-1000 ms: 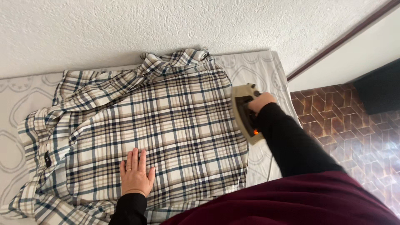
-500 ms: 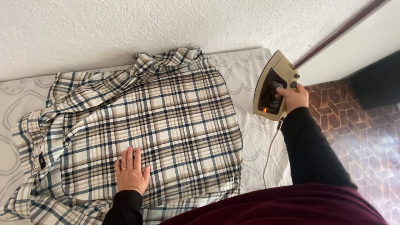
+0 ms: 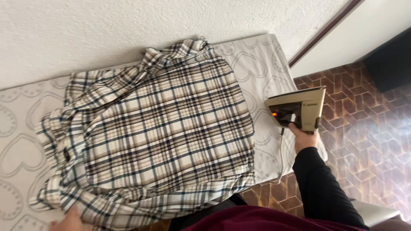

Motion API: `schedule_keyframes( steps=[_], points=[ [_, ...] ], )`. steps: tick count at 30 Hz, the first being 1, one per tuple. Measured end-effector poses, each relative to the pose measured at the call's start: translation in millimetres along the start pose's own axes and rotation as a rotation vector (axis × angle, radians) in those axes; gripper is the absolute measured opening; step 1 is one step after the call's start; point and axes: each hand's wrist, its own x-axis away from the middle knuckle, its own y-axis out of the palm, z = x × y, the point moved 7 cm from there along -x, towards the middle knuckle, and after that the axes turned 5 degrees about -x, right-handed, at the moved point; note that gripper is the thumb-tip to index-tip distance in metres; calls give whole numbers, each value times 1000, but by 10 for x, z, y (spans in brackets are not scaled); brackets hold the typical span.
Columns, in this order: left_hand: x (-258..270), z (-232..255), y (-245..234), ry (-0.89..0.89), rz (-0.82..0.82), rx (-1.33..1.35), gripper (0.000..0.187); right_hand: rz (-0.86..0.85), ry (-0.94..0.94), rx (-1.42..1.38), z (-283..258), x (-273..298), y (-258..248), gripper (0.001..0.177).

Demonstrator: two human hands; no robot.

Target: The person irons a plaid shirt on an ironing board, smoothing out sections of the fabric by hand and moving the iron across them before folding the garment.

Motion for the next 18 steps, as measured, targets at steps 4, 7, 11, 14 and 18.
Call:
schedule_keyframes(
  steps=[4, 7, 11, 14, 18],
  points=[
    [1134, -21, -626, -576, -192, 862, 64, 36, 112, -38, 846, -56, -274, 45],
    [938, -100, -442, -507, -269, 841, 79, -173, 305, 583, 1062, 729, -48, 42],
    [737, -45, -396, -170, -236, 748, 92, -369, 207, 904, 803, 1571, 481, 74],
    [1097, 63, -757, -311, -234, 993, 71, -395, 259, 1037, 926, 1663, 644, 76],
    [1252, 167, -1134, -193, -244, 1077, 68, -341, 389, 990, 690, 1707, 712, 22]
  ],
)
